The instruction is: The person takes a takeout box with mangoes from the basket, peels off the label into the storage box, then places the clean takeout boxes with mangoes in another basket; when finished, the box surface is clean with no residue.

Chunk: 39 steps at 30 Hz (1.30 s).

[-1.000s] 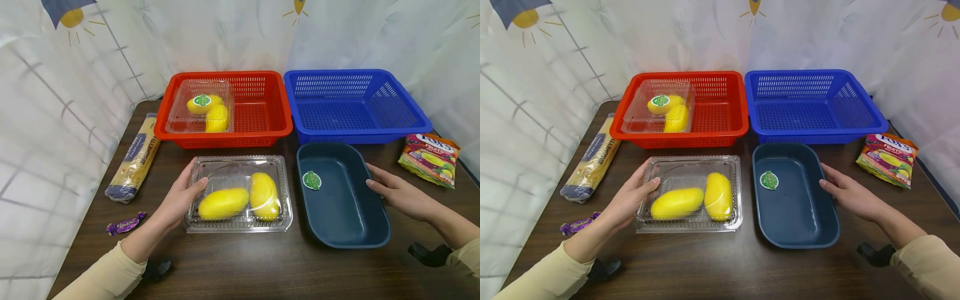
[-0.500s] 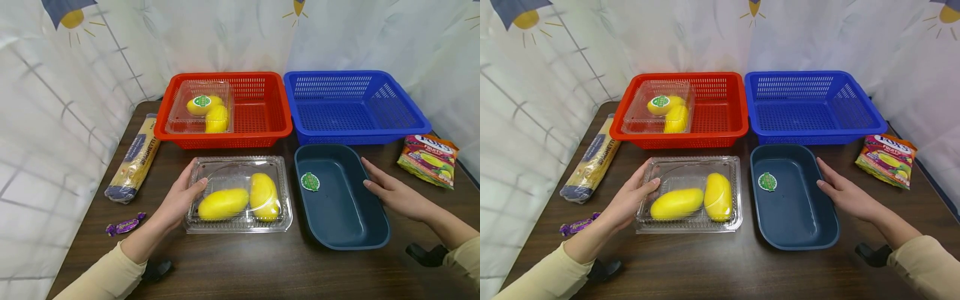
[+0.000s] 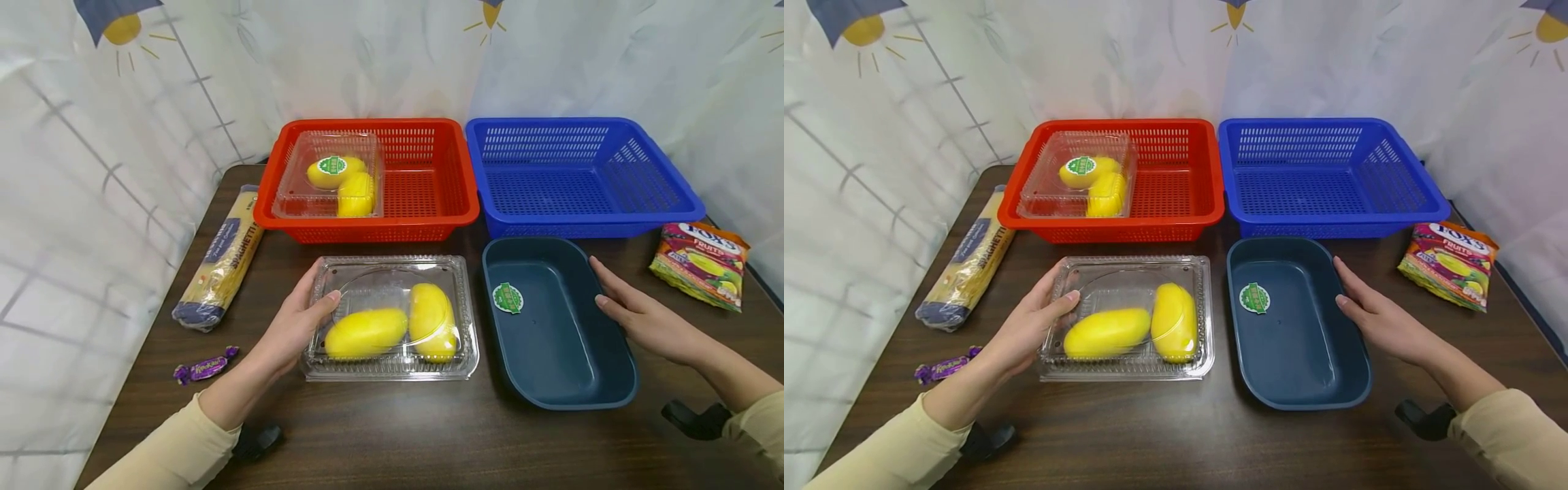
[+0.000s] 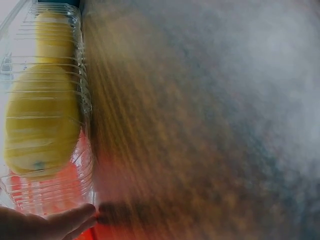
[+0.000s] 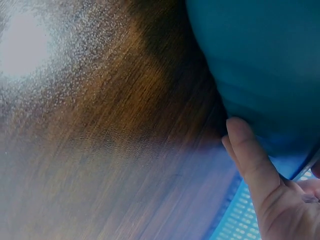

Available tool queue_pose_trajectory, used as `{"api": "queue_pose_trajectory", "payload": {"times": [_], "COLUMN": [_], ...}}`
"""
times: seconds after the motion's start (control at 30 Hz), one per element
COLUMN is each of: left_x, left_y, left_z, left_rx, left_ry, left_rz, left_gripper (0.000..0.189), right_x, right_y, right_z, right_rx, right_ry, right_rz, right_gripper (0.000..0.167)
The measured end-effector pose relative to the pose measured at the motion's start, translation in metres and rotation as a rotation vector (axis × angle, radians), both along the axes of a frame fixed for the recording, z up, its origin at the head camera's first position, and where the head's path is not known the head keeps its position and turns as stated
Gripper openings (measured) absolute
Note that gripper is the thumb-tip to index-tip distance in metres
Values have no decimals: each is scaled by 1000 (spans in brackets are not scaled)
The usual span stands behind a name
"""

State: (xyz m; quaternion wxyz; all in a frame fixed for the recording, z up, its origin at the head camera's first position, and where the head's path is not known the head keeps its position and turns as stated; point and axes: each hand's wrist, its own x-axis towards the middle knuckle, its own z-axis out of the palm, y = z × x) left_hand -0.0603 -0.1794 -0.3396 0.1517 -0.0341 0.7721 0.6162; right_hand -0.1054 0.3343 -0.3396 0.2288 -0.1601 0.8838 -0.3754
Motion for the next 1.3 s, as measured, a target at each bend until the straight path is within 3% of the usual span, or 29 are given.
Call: {"api": "queue_pose_trajectory", "payload": {"times": [0.2, 0.33, 0.47, 0.63, 0.8, 1.03, 1.17, 1.3], "left_x": [0, 1, 2, 2, 1, -1, -1, -1], "left_y": [0, 0, 0, -1, -1, -1, -1, 0], "left_z": [0, -1, 0, 0, 1, 0, -1, -2], "left_rx": [0, -9, -13, -21, -20, -11, -8, 5], "left_ry": [1, 1, 2, 1, 2, -6, -6, -4], "left_rz": [8, 13, 16, 17, 21, 19, 23, 24], "left_gripper": [77, 77, 77, 77, 77, 77, 76, 76], "right_x": [-3, -10, -18, -29, -35, -41, -48, -55], "right_y": [-2, -6, -18, -58, -116, -177, -196, -207], "right_z": [6, 17, 37, 66, 78, 58, 50, 47], "right_rx": [51, 110, 139, 114, 61, 74, 127, 155], "right_ry": [17, 166, 317, 365, 334, 245, 208, 100], "right_rz": [-36, -38, -34, 4, 131, 254, 287, 264], "right_gripper": [67, 64, 57, 53, 50, 56, 58, 59]}}
